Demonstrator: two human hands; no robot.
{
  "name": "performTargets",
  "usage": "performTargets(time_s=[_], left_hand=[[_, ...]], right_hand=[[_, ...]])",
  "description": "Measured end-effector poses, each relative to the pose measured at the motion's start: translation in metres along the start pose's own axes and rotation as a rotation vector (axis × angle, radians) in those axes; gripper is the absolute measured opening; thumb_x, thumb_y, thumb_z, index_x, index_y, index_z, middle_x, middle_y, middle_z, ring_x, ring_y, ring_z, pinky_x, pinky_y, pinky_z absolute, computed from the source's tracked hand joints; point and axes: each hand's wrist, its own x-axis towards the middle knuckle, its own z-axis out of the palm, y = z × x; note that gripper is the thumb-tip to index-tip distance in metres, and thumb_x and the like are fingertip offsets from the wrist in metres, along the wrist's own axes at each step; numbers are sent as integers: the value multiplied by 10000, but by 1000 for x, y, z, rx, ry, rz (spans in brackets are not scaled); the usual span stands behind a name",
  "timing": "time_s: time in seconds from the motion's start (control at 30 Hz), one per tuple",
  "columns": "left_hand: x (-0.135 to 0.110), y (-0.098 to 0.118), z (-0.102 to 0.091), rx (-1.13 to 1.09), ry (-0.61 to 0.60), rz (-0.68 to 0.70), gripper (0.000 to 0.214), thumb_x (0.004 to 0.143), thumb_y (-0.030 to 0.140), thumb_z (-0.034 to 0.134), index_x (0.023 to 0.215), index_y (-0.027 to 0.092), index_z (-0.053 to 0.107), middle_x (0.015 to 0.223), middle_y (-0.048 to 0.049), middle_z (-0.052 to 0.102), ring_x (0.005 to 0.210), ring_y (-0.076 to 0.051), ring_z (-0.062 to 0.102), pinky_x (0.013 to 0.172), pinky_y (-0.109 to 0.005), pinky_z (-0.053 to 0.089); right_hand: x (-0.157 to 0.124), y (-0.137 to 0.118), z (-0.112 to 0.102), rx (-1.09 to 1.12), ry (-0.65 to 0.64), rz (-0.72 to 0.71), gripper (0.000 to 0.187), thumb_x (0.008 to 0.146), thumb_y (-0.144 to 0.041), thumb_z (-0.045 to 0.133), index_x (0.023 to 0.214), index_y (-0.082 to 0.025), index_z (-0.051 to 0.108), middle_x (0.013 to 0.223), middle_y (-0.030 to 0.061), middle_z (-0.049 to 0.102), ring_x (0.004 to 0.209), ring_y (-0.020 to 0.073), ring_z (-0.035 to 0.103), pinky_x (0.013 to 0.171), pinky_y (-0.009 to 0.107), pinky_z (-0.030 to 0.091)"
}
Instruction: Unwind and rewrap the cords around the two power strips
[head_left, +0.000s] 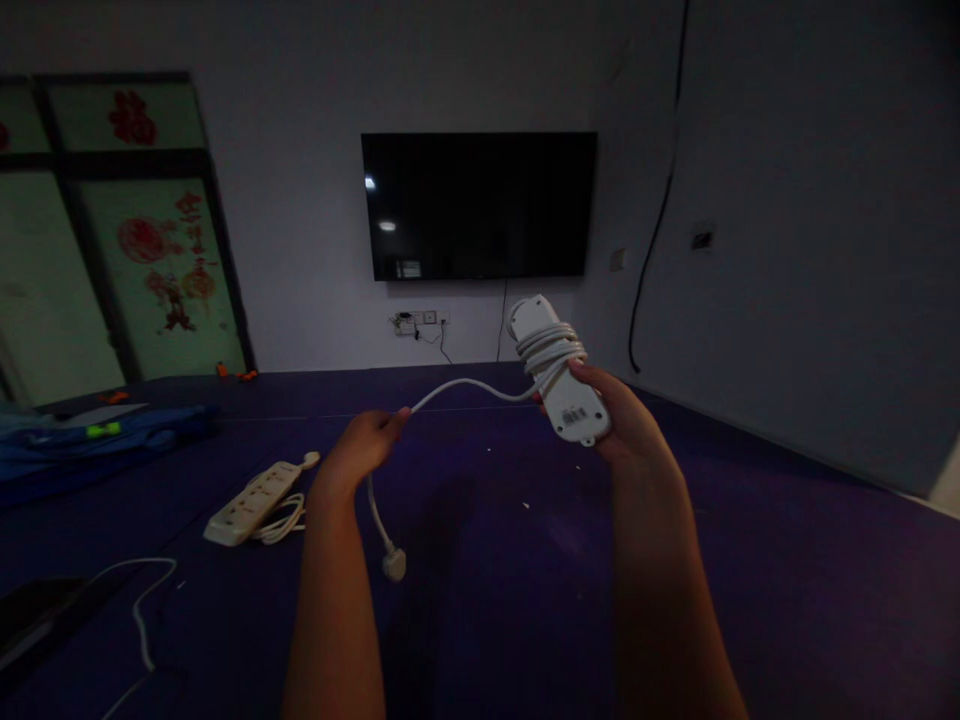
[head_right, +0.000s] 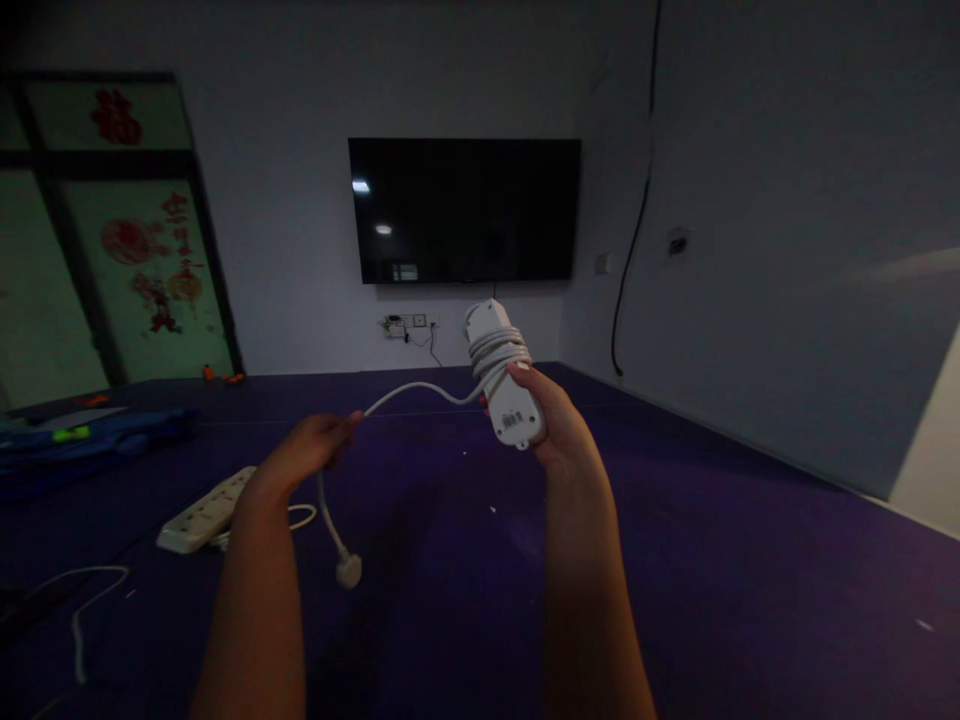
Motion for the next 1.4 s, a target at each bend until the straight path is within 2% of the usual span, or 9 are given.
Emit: performTargets(time_s=[0.37,0.5,0.7,0.8,0.97,1.1,1.2,1.3,1.4], left_hand=[[1,11,1,34,95,146,480,793,589,394,644,169,572,638,-57,632,631,-192,602,595,-292,404],[-4,26,4,-29,192,266,401,774,537,506,799,156,628,774,-74,674,730,-194,618,653,-298,436],[-13,46,14,-99,217,441,393,700,441,673,980,170,627,1012,-101,678,931,-215,621,812,-342,461],[-17,54,15,-43,154,505,307,693,422,691,889,188,655,942,-74,689,895,-206,619,799,-336,453],[-20,57,11,-16,16,504,283,744,455,627,699,176,615,682,-18,623,635,-142,561,587,-258,402],[-21,53,3,17,159,474,321,750,487,599,692,172,583,662,-7,588,603,-126,512,564,-245,358],[-23,53,-2,-14,273,449,349,735,520,593,673,177,569,644,-3,567,598,-124,490,555,-240,342],[-24,52,-5,-83,377,421,370,724,541,589,652,179,563,585,11,523,553,-112,448,526,-237,318],[-23,49,-7,-129,494,378,380,728,545,576,627,179,556,555,21,492,534,-105,428,524,-235,317]], right_hand=[[-7,-8,12,-7,-30,12,513,686,-469,595,1085,-146,587,763,108,648,655,229,614,552,350,501],[-13,-15,25,84,-45,51,439,638,-404,643,996,-155,595,766,86,642,629,196,599,558,323,488],[-16,-15,38,127,-145,44,379,652,-369,647,971,-173,586,770,67,632,618,176,584,571,316,473],[-18,-16,41,136,-164,9,339,664,-362,645,939,-174,588,771,62,630,609,166,573,574,313,472],[-18,-19,41,145,-138,12,326,654,-363,659,904,-167,587,712,51,620,566,158,562,530,297,465],[-16,-17,36,84,-84,11,386,641,-364,691,967,-174,613,720,61,641,611,184,592,520,295,461],[-17,-14,34,-44,-58,18,555,571,-316,766,1087,-197,600,721,45,661,587,184,594,502,289,450],[-21,-14,33,-188,-149,28,756,528,-234,798,1237,-229,533,765,36,692,591,188,610,508,292,459],[-25,-14,33,-277,-330,31,819,538,-184,792,1297,-250,490,832,41,712,700,220,649,585,326,508]])
